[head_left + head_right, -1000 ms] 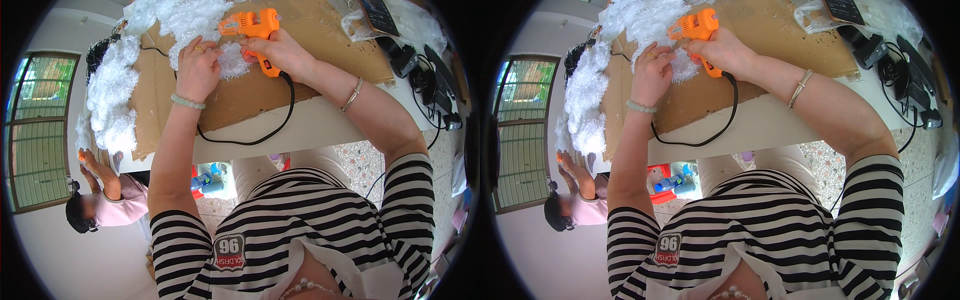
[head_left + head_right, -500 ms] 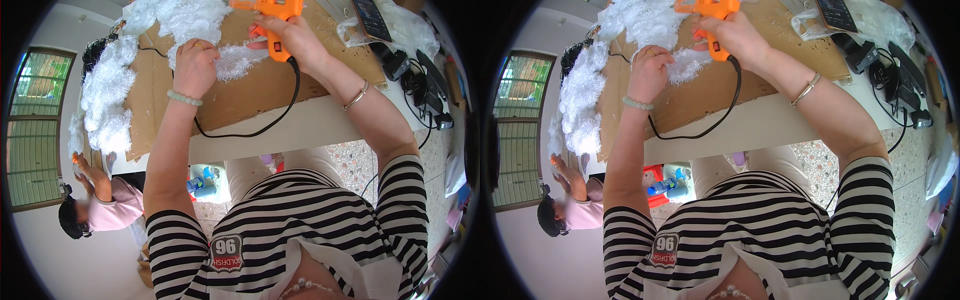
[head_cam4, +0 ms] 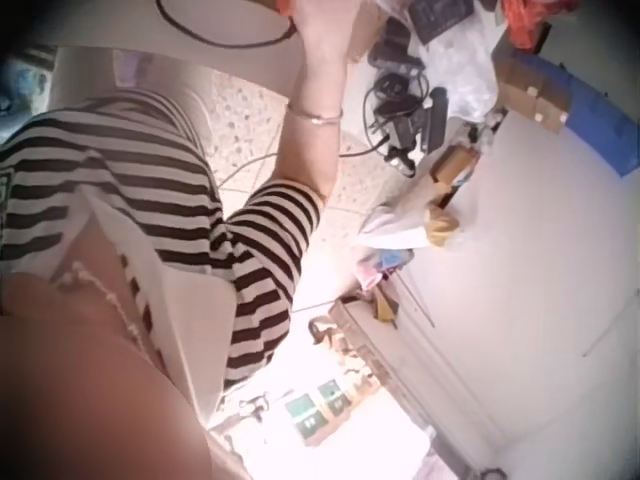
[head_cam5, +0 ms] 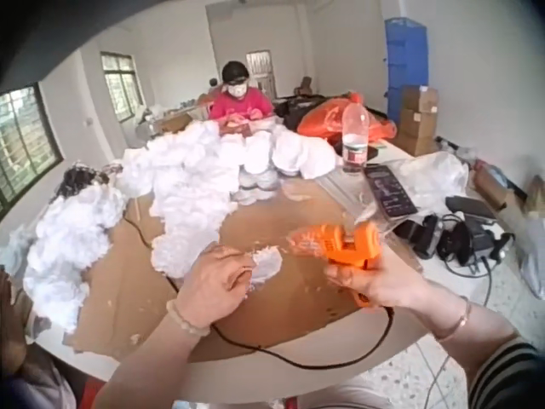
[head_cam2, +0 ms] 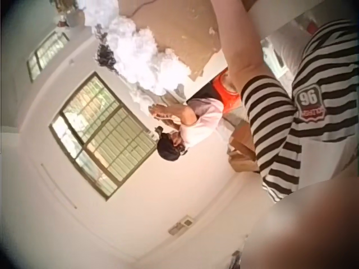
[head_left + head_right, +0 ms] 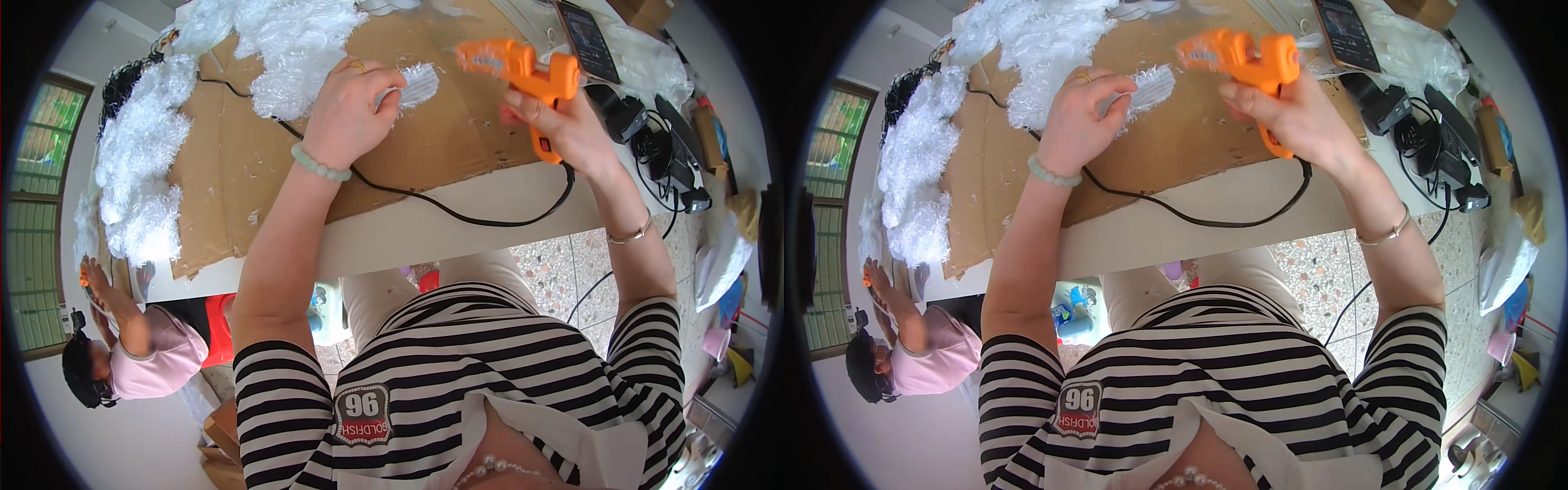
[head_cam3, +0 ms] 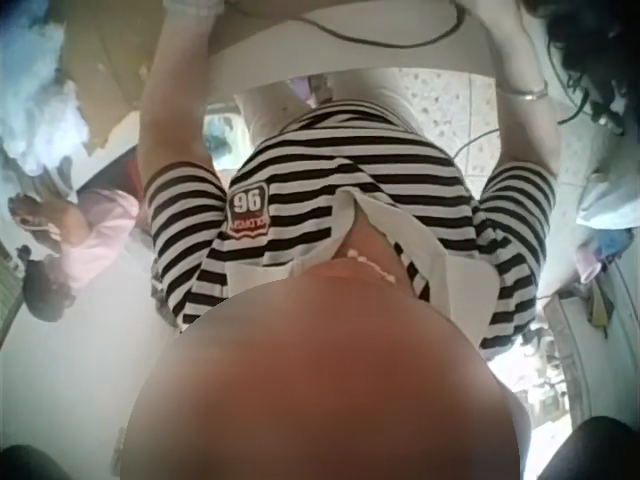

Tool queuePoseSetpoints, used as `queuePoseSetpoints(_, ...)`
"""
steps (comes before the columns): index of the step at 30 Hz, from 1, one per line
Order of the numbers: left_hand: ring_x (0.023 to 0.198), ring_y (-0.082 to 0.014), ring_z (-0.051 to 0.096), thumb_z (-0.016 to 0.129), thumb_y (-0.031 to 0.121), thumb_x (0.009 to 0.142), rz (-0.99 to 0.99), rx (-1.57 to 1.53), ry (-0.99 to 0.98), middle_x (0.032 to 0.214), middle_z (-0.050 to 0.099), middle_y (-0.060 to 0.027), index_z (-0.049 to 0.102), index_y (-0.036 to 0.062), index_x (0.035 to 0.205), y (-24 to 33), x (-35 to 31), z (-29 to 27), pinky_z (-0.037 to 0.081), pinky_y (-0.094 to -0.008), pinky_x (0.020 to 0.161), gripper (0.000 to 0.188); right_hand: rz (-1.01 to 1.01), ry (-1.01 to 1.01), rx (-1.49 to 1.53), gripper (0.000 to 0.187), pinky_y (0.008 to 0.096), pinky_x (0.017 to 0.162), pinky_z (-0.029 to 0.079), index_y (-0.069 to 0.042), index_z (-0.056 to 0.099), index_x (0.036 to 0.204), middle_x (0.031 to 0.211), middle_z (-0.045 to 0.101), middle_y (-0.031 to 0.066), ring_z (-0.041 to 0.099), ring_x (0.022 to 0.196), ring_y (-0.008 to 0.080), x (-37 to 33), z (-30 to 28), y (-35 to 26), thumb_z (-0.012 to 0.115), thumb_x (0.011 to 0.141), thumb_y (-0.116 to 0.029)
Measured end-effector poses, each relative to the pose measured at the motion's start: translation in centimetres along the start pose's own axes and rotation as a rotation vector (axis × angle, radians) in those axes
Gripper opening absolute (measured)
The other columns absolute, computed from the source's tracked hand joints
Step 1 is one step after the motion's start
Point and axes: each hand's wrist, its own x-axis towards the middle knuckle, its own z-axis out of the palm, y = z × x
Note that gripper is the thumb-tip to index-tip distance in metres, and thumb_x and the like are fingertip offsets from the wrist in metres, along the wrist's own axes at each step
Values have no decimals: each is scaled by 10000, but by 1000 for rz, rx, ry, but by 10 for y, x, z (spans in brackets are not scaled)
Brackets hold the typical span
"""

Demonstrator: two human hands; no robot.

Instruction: The person is using a hot glue gun to attach white cotton material to a cardboard base.

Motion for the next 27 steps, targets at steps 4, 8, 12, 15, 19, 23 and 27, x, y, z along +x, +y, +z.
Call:
queuePoseSetpoints(4, 821, -278, 576, 621, 18, 729, 113, 94, 32, 821, 648, -71, 639, 47, 828, -3, -7, 7, 455, -360, 790, 105, 94, -16, -203, 302, 250, 775, 451, -6, 551, 1053, 909, 579, 16, 539, 831, 96, -5, 10, -3, 630, 889, -246)
queuePoseSetpoints(8, 849, -272, 576, 621, 34, 747, 136, 156, 40, 845, 655, -63, 641, 41, 820, -6, -10, 6, 445, -363, 815, 75, 99, -14, -272, 331, 246, 782, 440, -1, 565, 1058, 920, 589, 13, 531, 855, 85, 5, 18, -5, 639, 882, -272)
queuePoseSetpoints(12, 863, -270, 573, 620, 53, 758, 94, 180, 6, 846, 656, -56, 645, 46, 819, -7, -13, 7, 440, -366, 820, 66, 186, -53, -373, 334, 249, 782, 441, -1, 564, 1064, 916, 591, 16, 536, 853, 91, 12, 21, -6, 636, 884, -273)
queuePoseSetpoints(15, 915, -268, 556, 609, 97, 765, 60, 168, 13, 799, 657, -22, 659, 74, 747, -8, -14, 10, 423, -424, 844, 57, 181, -58, -350, 330, 252, 780, 443, -4, 559, 1071, 914, 593, 17, 541, 848, 98, 16, 23, -2, 634, 885, -266)
queuePoseSetpoints(19, 894, -259, 555, 604, 98, 767, 61, 159, 18, 781, 647, -26, 652, 70, 720, -9, -14, 10, 423, -424, 835, 73, 160, -73, -364, 306, 252, 766, 444, -5, 554, 1060, 902, 590, 13, 539, 831, 96, 20, 24, -3, 630, 886, -245)
queuePoseSetpoints(23, 875, -253, 551, 606, 95, 758, 73, 163, 15, 789, 643, -26, 653, 68, 718, -10, -14, 12, 424, -423, 833, 68, 200, -63, -383, 275, 243, 745, 441, -10, 556, 1038, 877, 577, 4, 526, 806, 87, 23, 23, -1, 623, 891, -232)
queuePoseSetpoints(27, 871, -248, 548, 610, 90, 746, 77, 166, 50, 800, 639, -23, 658, 68, 718, -10, -16, 12, 425, -414, 830, 60, 184, -64, -379, 258, 236, 733, 438, -17, 557, 1028, 861, 565, -3, 516, 793, 83, 25, 21, 5, 614, 898, -233)
